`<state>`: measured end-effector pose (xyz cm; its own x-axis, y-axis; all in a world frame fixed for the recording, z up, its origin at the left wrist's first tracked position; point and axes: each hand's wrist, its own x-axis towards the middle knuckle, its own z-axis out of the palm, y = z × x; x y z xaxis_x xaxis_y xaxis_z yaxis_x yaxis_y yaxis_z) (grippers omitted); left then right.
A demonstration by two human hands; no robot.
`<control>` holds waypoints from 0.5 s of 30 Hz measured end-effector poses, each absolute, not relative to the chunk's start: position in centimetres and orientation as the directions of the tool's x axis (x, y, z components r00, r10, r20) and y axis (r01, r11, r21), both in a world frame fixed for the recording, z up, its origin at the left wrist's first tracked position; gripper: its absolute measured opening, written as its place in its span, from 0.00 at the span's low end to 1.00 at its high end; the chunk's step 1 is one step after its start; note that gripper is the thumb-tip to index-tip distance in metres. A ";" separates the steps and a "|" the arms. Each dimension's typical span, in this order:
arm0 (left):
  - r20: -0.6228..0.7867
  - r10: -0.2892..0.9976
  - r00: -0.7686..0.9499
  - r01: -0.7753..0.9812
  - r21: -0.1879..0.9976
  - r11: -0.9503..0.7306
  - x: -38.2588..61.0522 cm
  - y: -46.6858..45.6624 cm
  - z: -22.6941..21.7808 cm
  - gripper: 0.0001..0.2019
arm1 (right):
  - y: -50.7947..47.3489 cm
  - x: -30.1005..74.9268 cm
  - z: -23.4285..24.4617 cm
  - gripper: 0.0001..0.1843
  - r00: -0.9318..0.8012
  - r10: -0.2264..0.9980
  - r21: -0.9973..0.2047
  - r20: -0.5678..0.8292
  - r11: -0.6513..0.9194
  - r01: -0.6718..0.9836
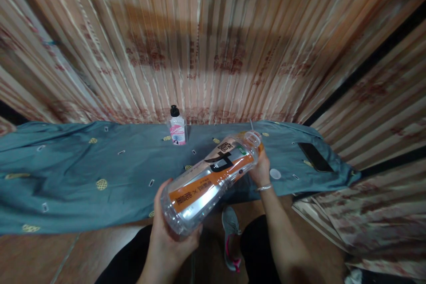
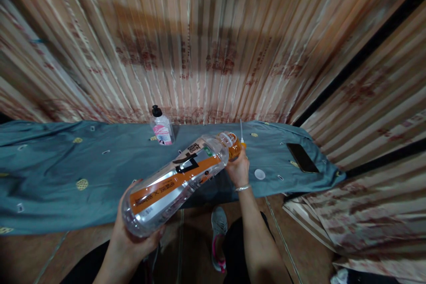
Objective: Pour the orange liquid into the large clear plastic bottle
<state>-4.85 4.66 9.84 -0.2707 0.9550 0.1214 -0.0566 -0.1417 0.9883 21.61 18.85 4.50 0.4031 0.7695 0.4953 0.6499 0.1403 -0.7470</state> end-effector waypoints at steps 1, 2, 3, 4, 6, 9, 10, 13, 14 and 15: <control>0.118 0.955 -0.271 -0.059 0.989 -0.139 -4.9 4.6 9.9 0.44 | 18.9 21.6 4.5 0.31 0.411 0.768 -0.748 0.492 0.131 0.651; 0.115 0.955 -0.272 -0.057 0.989 -0.136 -4.9 4.6 9.8 0.44 | 18.9 21.6 4.4 0.31 0.419 0.766 -0.749 0.488 0.121 0.652; 0.115 0.955 -0.272 -0.052 0.990 -0.134 -5.0 4.6 9.7 0.44 | 18.9 21.5 4.4 0.31 0.426 0.763 -0.749 0.487 0.114 0.652; 0.118 0.955 -0.273 -0.045 0.990 -0.135 -5.0 4.7 9.6 0.44 | 18.9 21.5 4.4 0.31 0.430 0.760 -0.750 0.487 0.111 0.653; 0.129 0.952 -0.277 -0.027 0.990 -0.142 -5.1 4.8 9.2 0.44 | 18.9 21.5 4.4 0.29 0.432 0.756 -0.749 0.491 0.113 0.653; 0.176 0.929 -0.325 0.004 0.983 -0.185 -5.2 5.2 8.5 0.45 | 18.9 21.6 4.3 0.27 0.436 0.760 -0.751 0.482 0.102 0.653; 0.208 0.914 -0.348 0.013 0.976 -0.218 -5.2 5.2 8.4 0.45 | 19.0 21.6 4.3 0.27 0.442 0.764 -0.754 0.470 0.087 0.651; 0.161 0.940 -0.300 0.016 0.986 -0.164 -5.2 5.1 8.7 0.45 | 19.0 21.7 4.4 0.31 0.462 0.773 -0.762 0.434 0.042 0.646; 0.150 0.946 -0.288 0.013 0.988 -0.153 -5.1 5.0 8.9 0.44 | 18.9 21.7 4.4 0.33 0.461 0.776 -0.762 0.430 0.039 0.646; 0.148 0.947 -0.284 0.010 0.988 -0.151 -5.1 4.9 9.2 0.44 | 18.9 21.7 4.5 0.34 0.457 0.778 -0.762 0.431 0.042 0.647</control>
<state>-5.12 4.94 9.17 -0.2842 0.9473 0.1479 0.0098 -0.1514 0.9884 21.68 18.93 4.45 0.4571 0.7782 0.4306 0.6467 0.0416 -0.7616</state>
